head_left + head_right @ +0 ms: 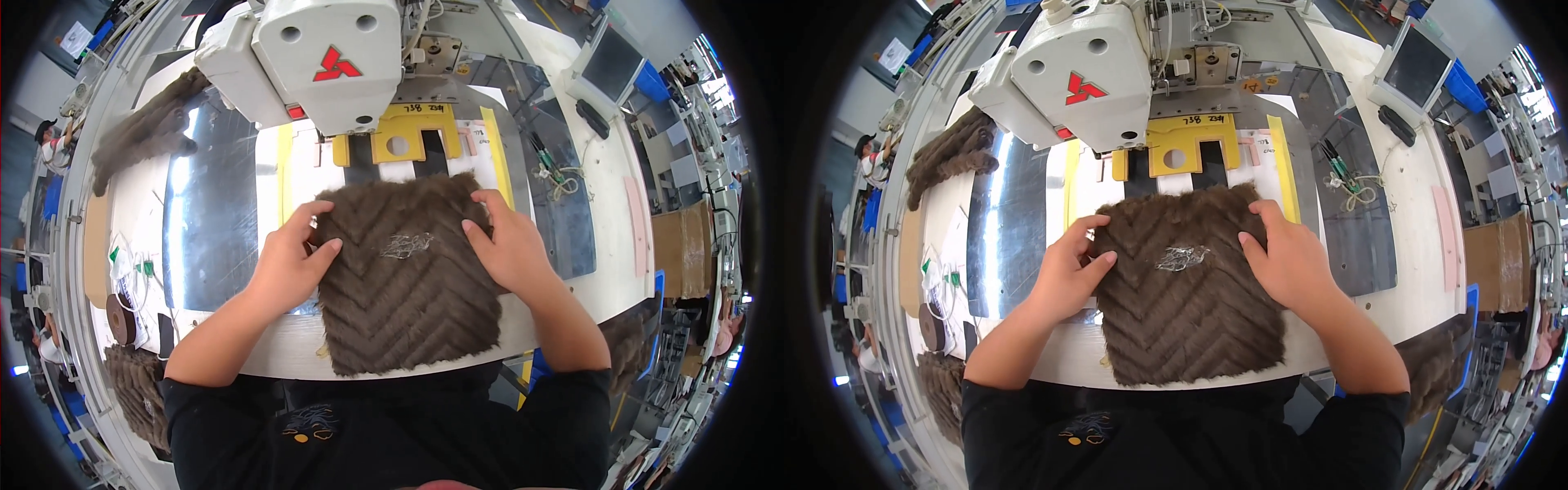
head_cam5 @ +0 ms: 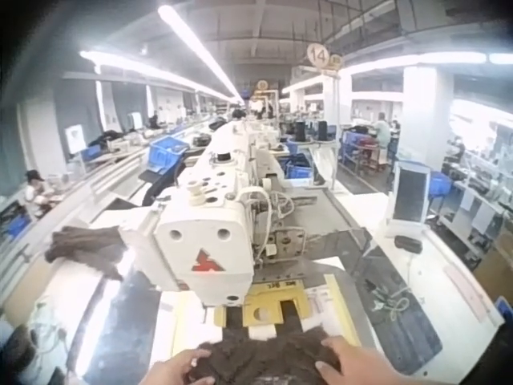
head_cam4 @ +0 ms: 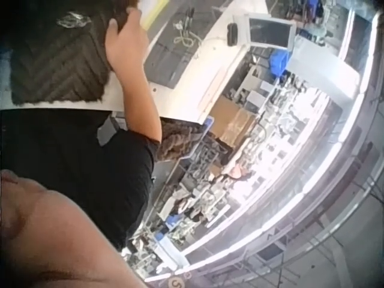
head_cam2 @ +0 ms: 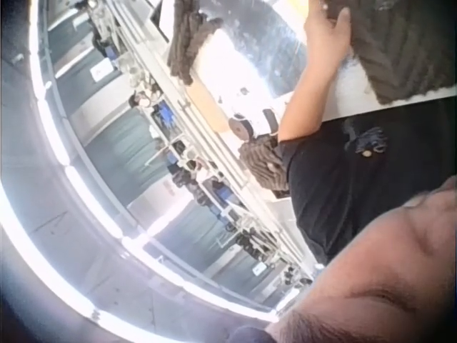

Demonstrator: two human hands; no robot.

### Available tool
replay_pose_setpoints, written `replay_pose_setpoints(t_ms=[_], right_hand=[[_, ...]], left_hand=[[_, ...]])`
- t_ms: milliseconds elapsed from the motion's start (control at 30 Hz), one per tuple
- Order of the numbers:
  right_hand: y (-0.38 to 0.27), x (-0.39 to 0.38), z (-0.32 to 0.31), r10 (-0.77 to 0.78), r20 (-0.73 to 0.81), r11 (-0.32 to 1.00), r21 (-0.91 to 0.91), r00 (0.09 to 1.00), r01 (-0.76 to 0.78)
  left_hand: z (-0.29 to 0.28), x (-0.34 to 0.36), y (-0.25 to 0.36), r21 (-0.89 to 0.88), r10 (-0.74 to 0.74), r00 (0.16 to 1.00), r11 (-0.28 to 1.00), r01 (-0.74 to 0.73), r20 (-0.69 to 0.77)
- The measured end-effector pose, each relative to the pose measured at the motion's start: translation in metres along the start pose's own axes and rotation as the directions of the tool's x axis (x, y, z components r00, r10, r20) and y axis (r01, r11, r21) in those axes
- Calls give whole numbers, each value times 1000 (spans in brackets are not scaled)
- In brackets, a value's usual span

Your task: The recorder is sewing fur strips onto a base fabric using an industrial sewing machine at a manufacturing station.

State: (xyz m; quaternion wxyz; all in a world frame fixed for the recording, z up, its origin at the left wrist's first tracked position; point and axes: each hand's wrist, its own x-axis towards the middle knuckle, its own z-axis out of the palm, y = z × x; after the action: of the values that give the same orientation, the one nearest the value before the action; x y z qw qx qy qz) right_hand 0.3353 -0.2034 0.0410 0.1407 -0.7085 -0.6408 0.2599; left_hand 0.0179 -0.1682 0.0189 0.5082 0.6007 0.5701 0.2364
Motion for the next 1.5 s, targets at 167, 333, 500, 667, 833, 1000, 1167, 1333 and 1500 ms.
replay_pose_setpoints(t_ms=[167,333,500,667,833,1000,1167,1333,1500], right_hand=[[7,4,9,-75,-54,997,-32,996,73],[10,29,12,-136,-125,990,6,983,138],[12,59,10,-156,-175,988,-10,972,157],[7,80,1,-154,-150,988,-46,977,149],[6,84,2,-18,-122,999,36,992,22],[4,80,0,25,-165,993,115,986,-6],[1,85,2,-21,-134,1000,0,991,21],[11,81,1,-81,-184,995,35,980,89],[7,81,-1,-24,-173,997,66,985,36]], left_hand=[[10,11,2,483,338,940,833,-271,-55],[6,40,6,573,403,910,770,-280,-98],[0,61,20,617,311,946,763,-190,-94],[-3,79,21,580,307,946,792,-192,-106],[-1,80,18,557,255,958,818,-140,-133],[-1,76,12,622,396,910,746,-240,-124],[-5,82,-8,682,541,834,650,-334,-108],[2,85,-3,663,539,837,659,-355,-88],[0,87,-1,668,514,855,659,-346,-63]])
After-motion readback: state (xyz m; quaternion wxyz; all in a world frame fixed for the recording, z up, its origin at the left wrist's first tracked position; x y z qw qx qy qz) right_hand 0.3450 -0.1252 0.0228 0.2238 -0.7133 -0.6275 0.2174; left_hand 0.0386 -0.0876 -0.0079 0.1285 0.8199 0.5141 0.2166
